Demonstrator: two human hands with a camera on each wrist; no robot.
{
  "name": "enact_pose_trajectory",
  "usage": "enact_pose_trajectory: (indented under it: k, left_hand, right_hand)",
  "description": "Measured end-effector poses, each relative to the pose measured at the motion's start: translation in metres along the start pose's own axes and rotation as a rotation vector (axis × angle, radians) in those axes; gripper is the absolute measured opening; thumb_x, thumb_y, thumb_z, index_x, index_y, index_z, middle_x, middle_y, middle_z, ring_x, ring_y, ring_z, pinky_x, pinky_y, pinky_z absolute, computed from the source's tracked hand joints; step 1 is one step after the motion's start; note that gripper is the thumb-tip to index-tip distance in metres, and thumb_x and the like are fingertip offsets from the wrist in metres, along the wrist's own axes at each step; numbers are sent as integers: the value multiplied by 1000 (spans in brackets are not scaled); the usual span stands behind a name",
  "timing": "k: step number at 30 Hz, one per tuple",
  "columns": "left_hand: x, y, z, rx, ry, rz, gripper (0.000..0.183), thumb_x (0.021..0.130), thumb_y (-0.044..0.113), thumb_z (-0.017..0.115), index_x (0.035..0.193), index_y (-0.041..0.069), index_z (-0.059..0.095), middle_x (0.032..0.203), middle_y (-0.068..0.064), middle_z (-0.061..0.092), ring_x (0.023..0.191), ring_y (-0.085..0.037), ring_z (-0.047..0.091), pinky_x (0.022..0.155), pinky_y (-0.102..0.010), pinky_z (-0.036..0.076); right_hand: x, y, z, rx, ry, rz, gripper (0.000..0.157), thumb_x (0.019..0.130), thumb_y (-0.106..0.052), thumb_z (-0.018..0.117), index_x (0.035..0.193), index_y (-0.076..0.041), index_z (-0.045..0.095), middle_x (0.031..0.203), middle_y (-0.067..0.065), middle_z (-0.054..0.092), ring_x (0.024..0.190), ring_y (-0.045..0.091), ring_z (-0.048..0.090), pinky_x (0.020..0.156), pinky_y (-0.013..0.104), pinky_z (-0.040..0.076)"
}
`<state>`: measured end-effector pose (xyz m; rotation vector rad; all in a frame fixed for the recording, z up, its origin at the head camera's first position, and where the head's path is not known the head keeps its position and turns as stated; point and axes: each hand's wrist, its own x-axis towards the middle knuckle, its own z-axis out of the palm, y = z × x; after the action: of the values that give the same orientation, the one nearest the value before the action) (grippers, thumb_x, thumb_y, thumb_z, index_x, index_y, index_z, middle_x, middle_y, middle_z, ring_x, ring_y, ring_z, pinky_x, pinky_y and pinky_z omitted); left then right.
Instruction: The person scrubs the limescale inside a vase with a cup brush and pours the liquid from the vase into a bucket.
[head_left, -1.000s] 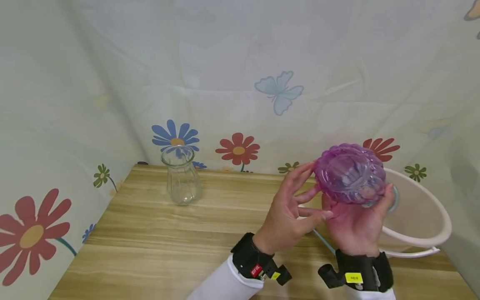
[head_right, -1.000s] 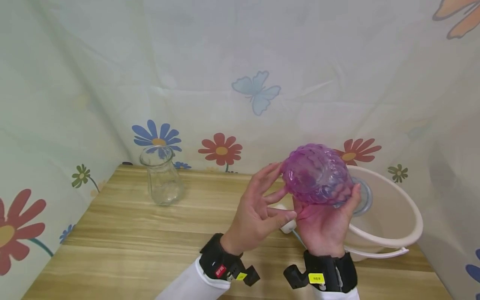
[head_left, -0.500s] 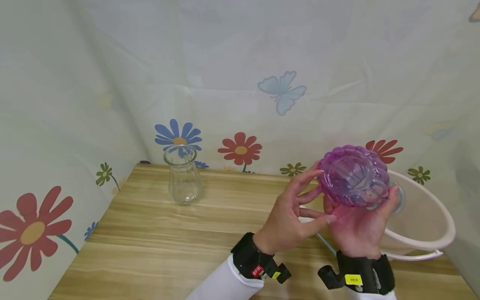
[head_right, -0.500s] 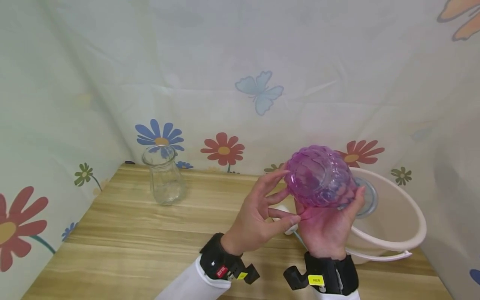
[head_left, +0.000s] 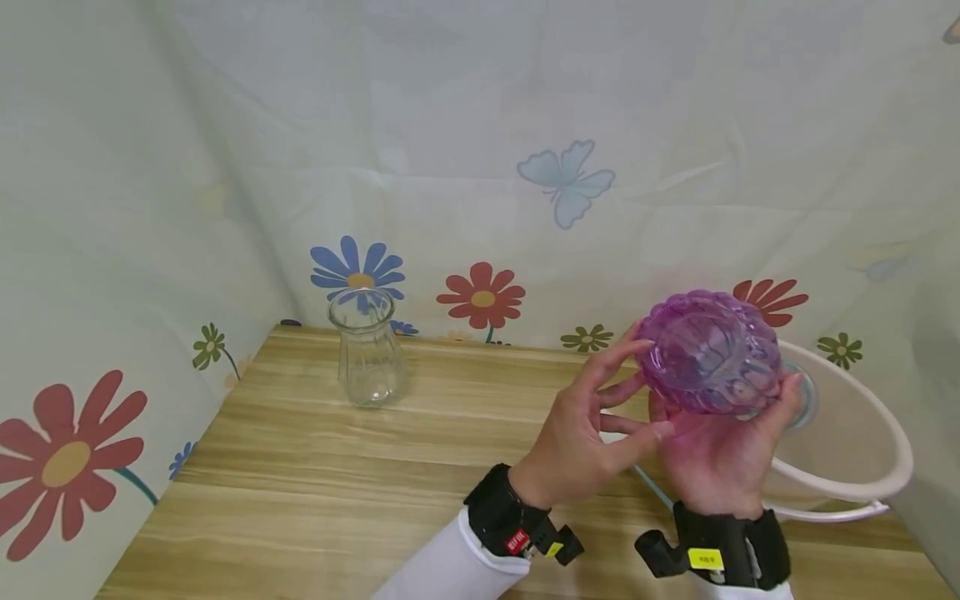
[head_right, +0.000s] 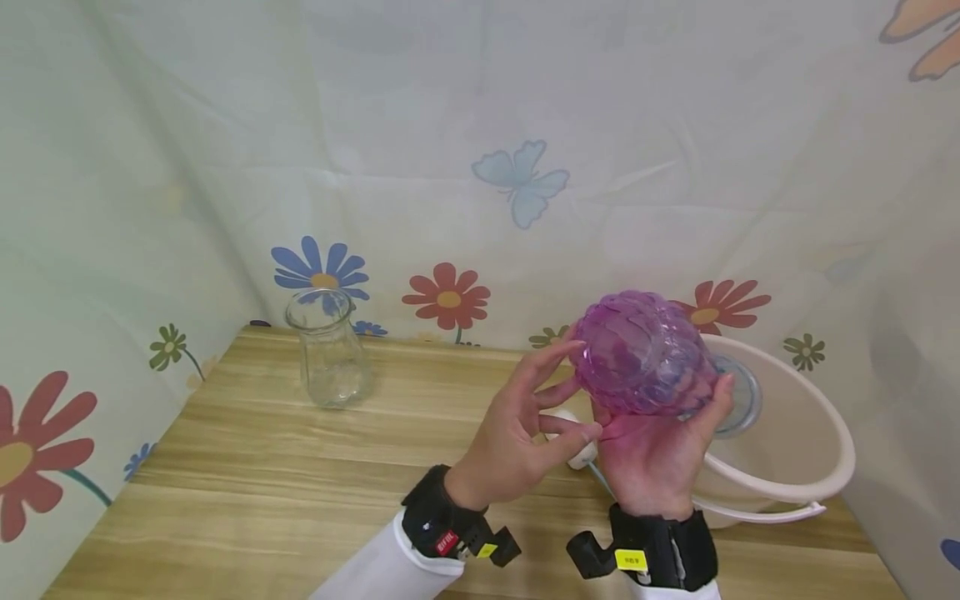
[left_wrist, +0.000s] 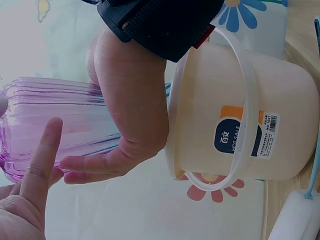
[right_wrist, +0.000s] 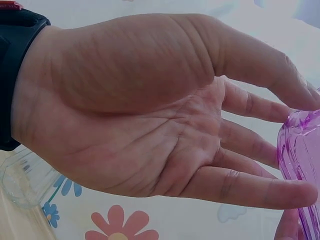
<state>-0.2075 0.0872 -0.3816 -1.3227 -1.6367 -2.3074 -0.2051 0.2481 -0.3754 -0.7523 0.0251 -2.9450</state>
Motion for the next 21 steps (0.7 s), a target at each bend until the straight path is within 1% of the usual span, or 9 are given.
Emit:
enact_pose_trajectory:
  k: [2, 5, 8, 12, 15, 17, 21]
  left_hand:
    - [0, 0, -1, 11, 11, -9, 74, 93, -8, 67, 156, 14, 35, 173, 6, 21, 144, -20, 49, 87, -29, 61]
    - [1, -1, -2, 23, 29, -26, 76, 92, -6, 69, 156, 17, 36, 172, 7, 25, 142, -18, 51, 85, -28, 61]
    - [2, -3, -4, 30, 46, -51, 74, 93, 0, 71, 156, 21, 37, 170, 8, 30, 140, -15, 54, 87, -28, 61]
    - [3, -5, -7, 49, 69, -75, 66, 97, 19, 72, 153, 26, 39, 166, 6, 38, 137, -13, 58, 90, -28, 60]
    - [4, -5, -9, 55, 90, -90, 64, 96, 31, 73, 151, 27, 40, 161, 2, 44, 134, -13, 60, 91, -28, 60]
    - [4, -4, -9, 58, 102, -104, 63, 97, 36, 72, 151, 27, 40, 159, -1, 45, 133, -14, 61, 92, -29, 60]
    - [3, -4, -11, 68, 122, -138, 61, 98, 37, 67, 150, 24, 39, 158, -7, 44, 132, -16, 62, 95, -28, 58]
  right_hand:
    - [-1, 1, 0, 2, 9, -12, 74, 97, -55, 61, 161, -29, 34, 164, 10, 40, 142, 36, 49, 110, 51, 50]
    - [-3, 1, -1, -15, 27, -33, 75, 99, -62, 53, 161, -25, 34, 163, 10, 41, 142, 36, 49, 112, 51, 48]
    - [-3, 2, -1, -37, 25, -45, 76, 100, -63, 50, 161, -23, 32, 164, 10, 39, 143, 36, 47, 113, 52, 47]
    - [-2, 3, -1, -78, 24, -65, 74, 100, -60, 52, 162, -23, 33, 163, 11, 41, 138, 37, 51, 108, 53, 51]
    - [-3, 4, -1, -116, 49, -88, 73, 100, -57, 55, 161, -23, 35, 159, 13, 46, 132, 37, 57, 103, 52, 55]
    - [-4, 5, -1, -158, 71, -106, 72, 100, -56, 57, 160, -22, 36, 156, 14, 49, 129, 37, 59, 101, 51, 57]
    - [-3, 6, -1, -280, 104, -138, 73, 98, -53, 61, 160, -23, 35, 156, 12, 48, 128, 34, 62, 97, 49, 59]
